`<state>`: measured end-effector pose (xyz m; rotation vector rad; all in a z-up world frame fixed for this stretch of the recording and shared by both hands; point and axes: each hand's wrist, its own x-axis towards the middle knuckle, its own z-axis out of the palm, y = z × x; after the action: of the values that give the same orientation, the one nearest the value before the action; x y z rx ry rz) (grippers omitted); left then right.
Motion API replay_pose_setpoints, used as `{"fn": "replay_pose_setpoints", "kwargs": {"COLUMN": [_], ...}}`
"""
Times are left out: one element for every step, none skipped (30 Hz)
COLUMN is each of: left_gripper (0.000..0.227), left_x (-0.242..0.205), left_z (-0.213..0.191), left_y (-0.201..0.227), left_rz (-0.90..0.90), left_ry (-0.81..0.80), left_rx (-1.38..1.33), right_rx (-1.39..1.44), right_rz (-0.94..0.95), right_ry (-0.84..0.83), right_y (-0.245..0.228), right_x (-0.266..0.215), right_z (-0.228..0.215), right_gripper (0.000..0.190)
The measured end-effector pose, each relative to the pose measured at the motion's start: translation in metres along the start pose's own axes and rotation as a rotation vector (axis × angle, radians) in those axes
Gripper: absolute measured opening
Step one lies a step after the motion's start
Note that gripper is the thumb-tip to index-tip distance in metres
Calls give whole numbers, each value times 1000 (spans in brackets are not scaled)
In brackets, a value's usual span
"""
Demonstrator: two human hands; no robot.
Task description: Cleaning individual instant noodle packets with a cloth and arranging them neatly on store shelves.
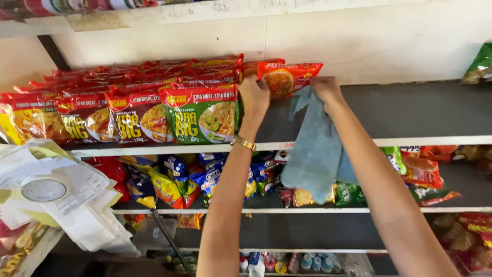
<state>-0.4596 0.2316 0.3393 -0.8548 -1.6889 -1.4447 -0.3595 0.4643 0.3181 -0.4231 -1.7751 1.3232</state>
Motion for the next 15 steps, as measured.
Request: {"fn": "replay_pose_setpoints", "kwargs": {"left_gripper": [16,19,24,24,34,45,45,53,60,60,66,73,73,75,77], "left_x": [1,-2,-5,-7,-9,-9,-7,-6,-5,-2,2,5,6,9,12], "left_z": [16,31,46,53,59,67,76,83,91,87,84,81,82,85,87], "left_y": [-8,-16,-25,-30,-36,-40,-49,-58,-67,-66,-64,-62,-68,-72,-76], "left_rz": [4,-58,-119,-120,-134,-145,-144,-178,-212,-213,-256,-300,-302,-343,-383], "left_ry": [3,-39,-81,-80,-82,-83,-83,-98,-112,-113,-123,-130,-130,-124,-119], "left_rx": [1,4,7,9,8,5,5,22,39,42,91,139,141,134,126], "right_rx": [3,-23,-48,-47,-85,-121,-120,-172,-224,-222,-269,-317,-317,-371,-424], "right_rz": [-4,0,3,4,37,67,66,91,117,119,92,64,65,34,2], "right_ry": [-1,11,22,19,12,7,7,-1,-9,-12,-28,-44,-48,-73,-97], "right_y": [2,7,12,14,16,16,23,31,39,40,41,42,37,30,23], "right_x": [9,14,19,24,29,35,45,53,62,61,61,60,53,48,43], "right_z": [5,9,14,19,24,28,33,38,44,50,55,60,64,66,68], "right_gripper": [20,21,22,22,23,25,25,28,30,30,31,33,33,35,37]}}
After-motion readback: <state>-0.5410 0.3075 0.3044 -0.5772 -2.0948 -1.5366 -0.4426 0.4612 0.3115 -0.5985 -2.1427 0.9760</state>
